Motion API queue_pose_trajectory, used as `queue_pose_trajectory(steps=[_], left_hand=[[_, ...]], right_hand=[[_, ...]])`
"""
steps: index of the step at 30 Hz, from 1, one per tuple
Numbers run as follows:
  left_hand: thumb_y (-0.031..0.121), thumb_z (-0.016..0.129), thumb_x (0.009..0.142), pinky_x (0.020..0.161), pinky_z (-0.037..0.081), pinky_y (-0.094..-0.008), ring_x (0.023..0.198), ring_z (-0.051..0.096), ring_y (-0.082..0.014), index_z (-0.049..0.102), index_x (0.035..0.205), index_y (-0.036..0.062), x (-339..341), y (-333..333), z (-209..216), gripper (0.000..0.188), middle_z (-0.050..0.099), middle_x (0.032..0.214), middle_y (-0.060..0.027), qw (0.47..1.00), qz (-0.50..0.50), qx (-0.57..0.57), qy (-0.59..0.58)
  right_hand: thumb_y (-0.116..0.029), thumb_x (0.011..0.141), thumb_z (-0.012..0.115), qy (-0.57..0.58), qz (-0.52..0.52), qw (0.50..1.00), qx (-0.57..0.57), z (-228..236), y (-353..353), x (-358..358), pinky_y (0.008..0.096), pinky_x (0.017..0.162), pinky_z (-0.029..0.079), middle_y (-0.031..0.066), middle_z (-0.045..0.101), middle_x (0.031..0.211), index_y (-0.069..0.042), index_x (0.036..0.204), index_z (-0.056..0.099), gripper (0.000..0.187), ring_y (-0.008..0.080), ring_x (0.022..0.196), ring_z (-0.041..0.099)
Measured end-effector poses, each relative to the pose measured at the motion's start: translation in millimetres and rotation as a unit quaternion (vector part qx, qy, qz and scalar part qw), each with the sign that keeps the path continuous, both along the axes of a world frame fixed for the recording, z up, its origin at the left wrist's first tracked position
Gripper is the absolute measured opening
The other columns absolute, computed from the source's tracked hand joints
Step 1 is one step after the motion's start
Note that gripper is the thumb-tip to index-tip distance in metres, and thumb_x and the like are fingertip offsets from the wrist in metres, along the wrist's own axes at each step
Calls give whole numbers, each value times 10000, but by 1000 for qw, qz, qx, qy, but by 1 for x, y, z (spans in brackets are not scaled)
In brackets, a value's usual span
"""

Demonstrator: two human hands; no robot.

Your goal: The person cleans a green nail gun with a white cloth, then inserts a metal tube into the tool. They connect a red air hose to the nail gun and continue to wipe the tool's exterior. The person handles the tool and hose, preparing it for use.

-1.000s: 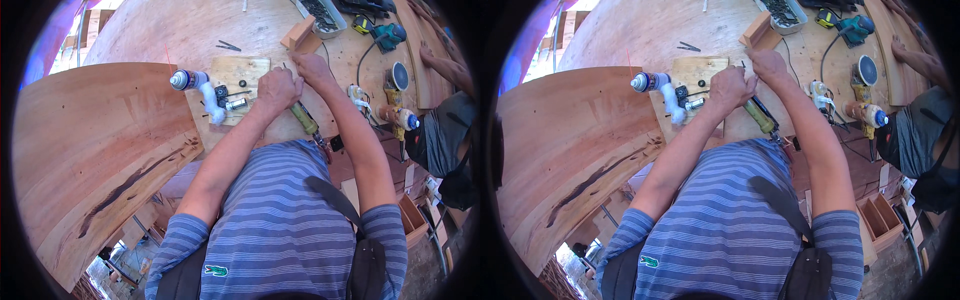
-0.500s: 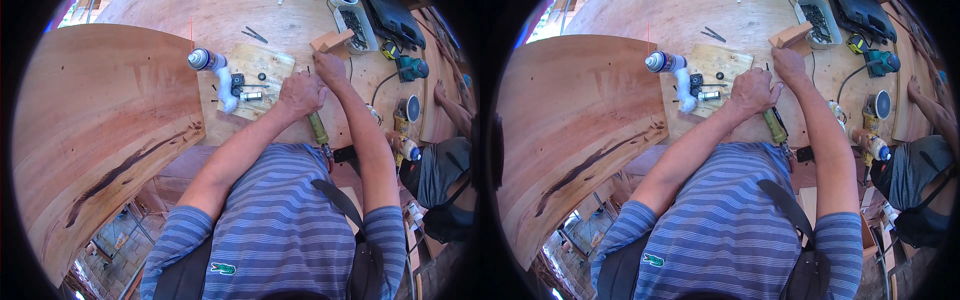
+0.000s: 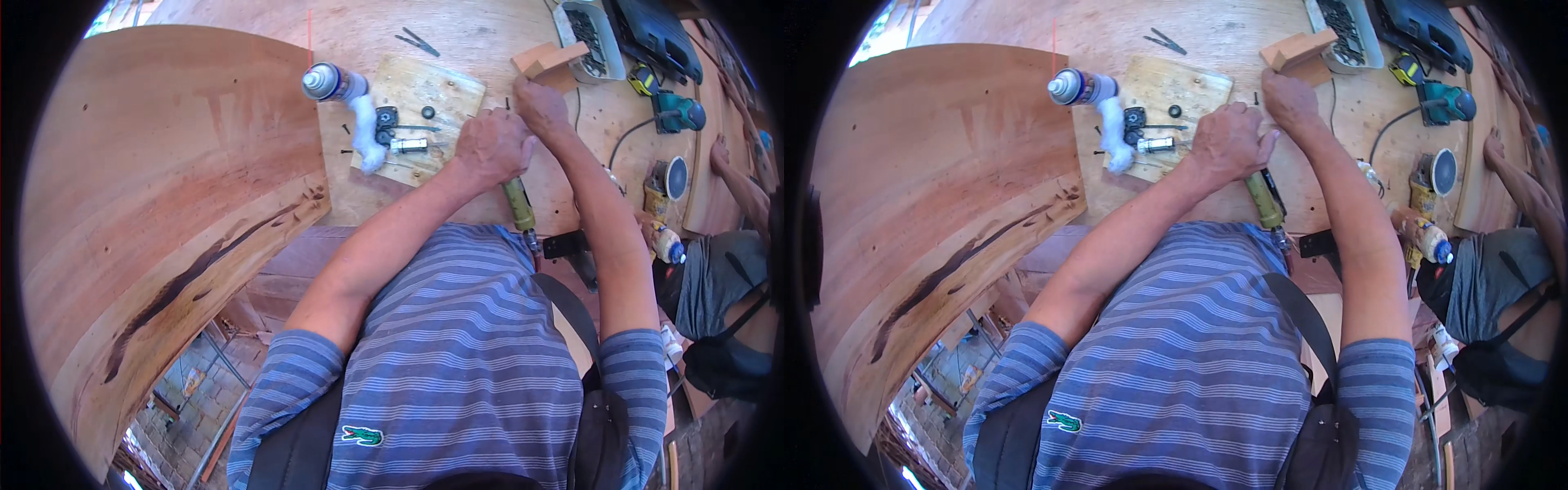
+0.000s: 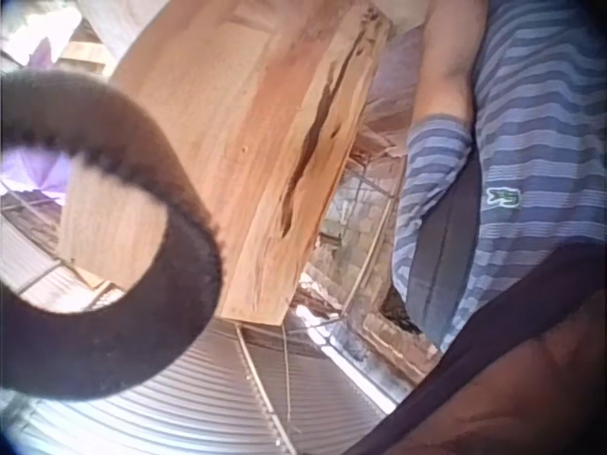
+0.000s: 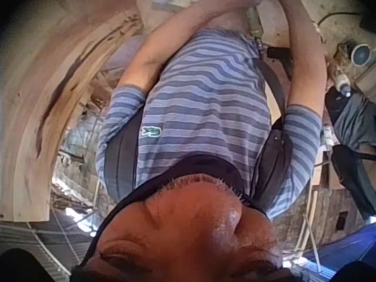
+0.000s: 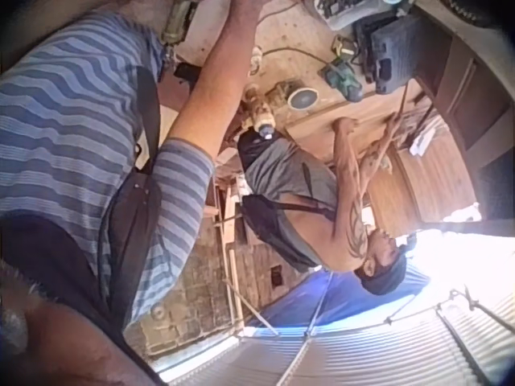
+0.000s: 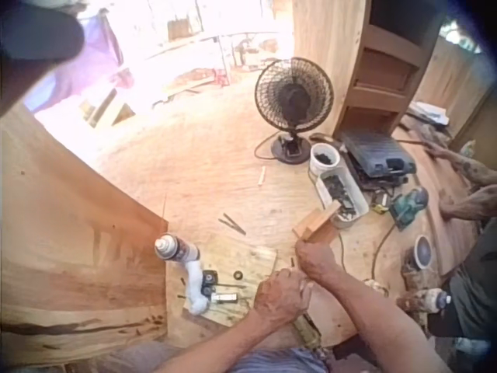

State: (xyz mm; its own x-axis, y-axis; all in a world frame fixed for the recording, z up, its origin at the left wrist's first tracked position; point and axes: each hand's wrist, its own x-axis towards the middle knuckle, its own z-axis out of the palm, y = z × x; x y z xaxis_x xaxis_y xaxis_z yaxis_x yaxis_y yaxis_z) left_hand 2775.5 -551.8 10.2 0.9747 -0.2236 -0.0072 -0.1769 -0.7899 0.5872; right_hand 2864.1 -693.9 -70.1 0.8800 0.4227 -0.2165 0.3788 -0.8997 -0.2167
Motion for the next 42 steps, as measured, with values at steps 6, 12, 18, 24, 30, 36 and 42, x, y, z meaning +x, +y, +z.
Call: queue_pose_trajectory(steps=[6,12,18,24,30,36,42], left_hand=[[384,667,831,681,548,-455,744,658,-348,674,766,20,-2,4,2,370,621,768,-180,1000,-3,8,3],[340,685,817,682,551,-457,766,668,-360,666,807,-1,0,-1,-4,342,641,799,-204,998,-12,57,-4],[313,655,831,745,561,-461,855,676,-375,676,872,-45,4,1,11,361,661,895,-234,996,-49,54,55],[290,626,846,757,552,-474,857,676,-387,693,881,-35,10,-3,4,334,668,927,-259,997,-57,44,42],[312,604,853,713,560,-469,760,682,-392,699,833,-35,11,-12,5,361,671,888,-263,995,-57,71,37],[378,573,879,678,559,-470,716,678,-390,689,784,-12,23,-16,5,418,666,787,-238,984,-100,142,47],[370,536,898,694,567,-466,736,685,-387,702,819,-28,29,-27,15,439,673,810,-243,973,-122,182,66]], right_hand=[[-157,881,519,2,-20,989,144,4,-7,-5,498,699,520,222,685,815,-26,939,606,167,401,769,673],[-226,821,569,185,122,941,255,22,23,24,460,709,511,248,660,784,37,866,688,292,379,729,655],[-104,757,567,227,221,943,99,4,92,47,427,606,503,242,667,730,34,790,688,187,356,644,634],[-132,787,616,220,229,942,107,-6,90,46,390,632,526,213,696,780,40,868,710,212,313,690,673],[-253,839,598,135,53,934,327,53,29,50,396,771,549,221,710,898,5,924,741,307,346,836,695],[-182,849,650,-46,-386,825,410,119,-14,-106,380,676,526,155,677,756,-2,939,670,202,300,729,671],[-146,765,708,-17,-274,921,276,83,1,-185,461,715,510,168,650,788,33,1027,614,331,360,727,639]])
